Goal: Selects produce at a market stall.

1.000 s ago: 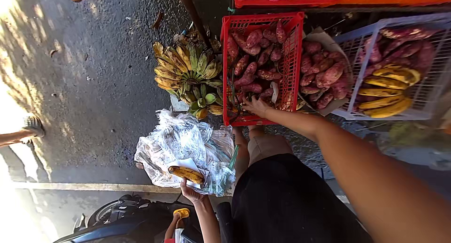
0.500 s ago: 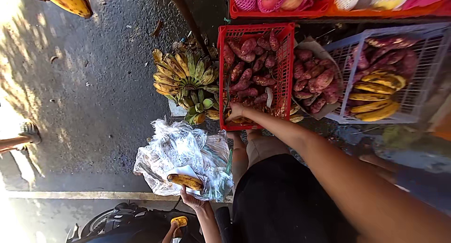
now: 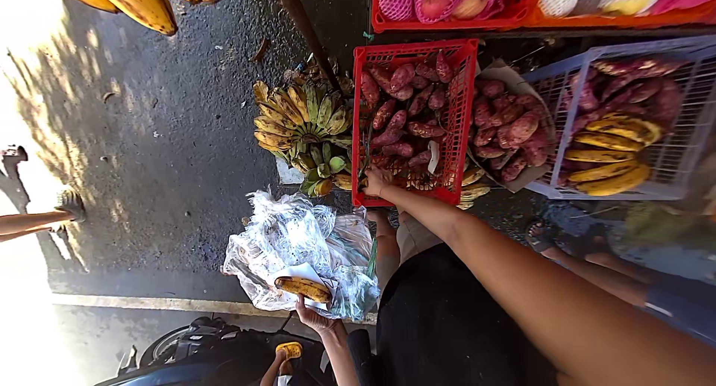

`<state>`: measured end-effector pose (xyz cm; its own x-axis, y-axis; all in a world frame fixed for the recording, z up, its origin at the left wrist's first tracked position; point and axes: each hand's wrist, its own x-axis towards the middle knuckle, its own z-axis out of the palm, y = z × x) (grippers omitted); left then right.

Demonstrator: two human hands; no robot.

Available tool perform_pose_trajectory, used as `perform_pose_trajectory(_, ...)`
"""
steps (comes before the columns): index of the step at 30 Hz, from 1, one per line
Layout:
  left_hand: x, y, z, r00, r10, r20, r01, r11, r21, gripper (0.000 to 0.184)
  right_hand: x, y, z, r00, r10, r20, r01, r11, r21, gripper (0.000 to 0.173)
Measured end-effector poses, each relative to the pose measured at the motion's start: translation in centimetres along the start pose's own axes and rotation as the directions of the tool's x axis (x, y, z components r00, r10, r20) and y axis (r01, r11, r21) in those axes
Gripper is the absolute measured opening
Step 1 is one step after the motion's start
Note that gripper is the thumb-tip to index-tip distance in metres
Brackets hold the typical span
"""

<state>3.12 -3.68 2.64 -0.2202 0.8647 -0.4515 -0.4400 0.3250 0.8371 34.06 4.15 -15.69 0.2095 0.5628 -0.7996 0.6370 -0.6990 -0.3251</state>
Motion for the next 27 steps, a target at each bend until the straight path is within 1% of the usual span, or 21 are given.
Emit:
perform_pose_trajectory(3, -0.2, 0.1, -0.3, 1.0, 0.023, -0.01, -0.023, 1.0, -0.001, 0.024, 0.7, 2.0, -0.4, 0.993, -0.12, -0.012, 0.12, 0.992, 0.026, 0.07)
perform_pose_trajectory(6, -0.3, -0.1, -1.6, 1.0, 0.02, 0.008, -0.02, 1.0, -0.019, 0.031, 2.8, 4.6, -0.9, 0.97, -0.244, 0.001, 0.243, 0.965, 0.097, 0.072)
perform_pose_trajectory(8, -0.3, -0.2, -2.0, 1.0, 0.018, -0.002, -0.019, 0.999, -0.039, 0.032, 2.5, 5.9, -2.5, 0.951, -0.309, 0.018, 0.3, 0.935, 0.19, 0.073)
perform_pose_trajectory(10, -0.4, 0.0, -2.1, 0.999, 0.038, -0.034, -0.04, 0.998, -0.047, 0.032, 1.1, 7.4, -3.8, 0.94, -0.34, -0.024, 0.331, 0.894, 0.302, 0.073)
perform_pose_trajectory(12, -0.4, 0.1, -2.2, 0.998, 0.054, -0.043, -0.057, 0.997, -0.059, 0.029, -1.6, 8.7, -5.2, 0.93, -0.351, -0.11, 0.361, 0.814, 0.454, 0.063)
perform_pose_trajectory(14, -0.3, 0.3, -2.2, 0.998, 0.06, -0.026, -0.061, 0.996, -0.065, 0.028, -4.8, 9.8, -6.9, 0.928, -0.294, -0.228, 0.372, 0.749, 0.549, 0.053)
perform_pose_trajectory(16, -0.1, 0.3, -2.4, 0.998, 0.052, -0.021, -0.054, 0.994, -0.097, 0.031, -7.6, 11.0, -8.0, 0.914, -0.208, -0.349, 0.385, 0.718, 0.58, 0.052)
perform_pose_trajectory(17, 0.1, 0.3, -2.7, 0.998, 0.054, -0.011, -0.055, 0.992, -0.114, 0.032, -8.8, 11.1, -8.7, 0.907, -0.18, -0.381, 0.392, 0.69, 0.608, 0.053)
perform_pose_trajectory(20, 0.9, 0.8, -2.9, 0.998, 0.07, 0.005, -0.068, 0.985, -0.158, 0.032, -11.5, 10.5, -11.7, 0.898, -0.146, -0.415, 0.42, 0.563, 0.712, 0.049)
perform_pose_trajectory(22, 1.4, 1.3, -3.1, 0.998, 0.063, -0.019, -0.066, 0.974, -0.216, 0.035, -12.6, 9.8, -13.3, 0.883, -0.171, -0.437, 0.463, 0.472, 0.751, 0.053)
perform_pose_trajectory(24, 1.9, 2.1, -3.6, 0.996, 0.055, -0.069, -0.072, 0.958, -0.277, 0.039, -13.9, 7.3, -15.2, 0.849, -0.233, -0.475, 0.529, 0.382, 0.758, 0.054)
perform_pose_trajectory(25, 2.3, 2.6, -3.8, 0.993, 0.05, -0.104, -0.079, 0.95, -0.301, 0.04, -14.8, 5.4, -16.1, 0.827, -0.246, -0.505, 0.562, 0.339, 0.755, 0.051)
perform_pose_trajectory(27, 3.1, 3.5, -4.9, 0.985, 0.045, -0.169, -0.1, 0.939, -0.33, 0.041, -16.9, 1.4, -17.4, 0.788, -0.271, -0.553, 0.612, 0.247, 0.751, 0.039)
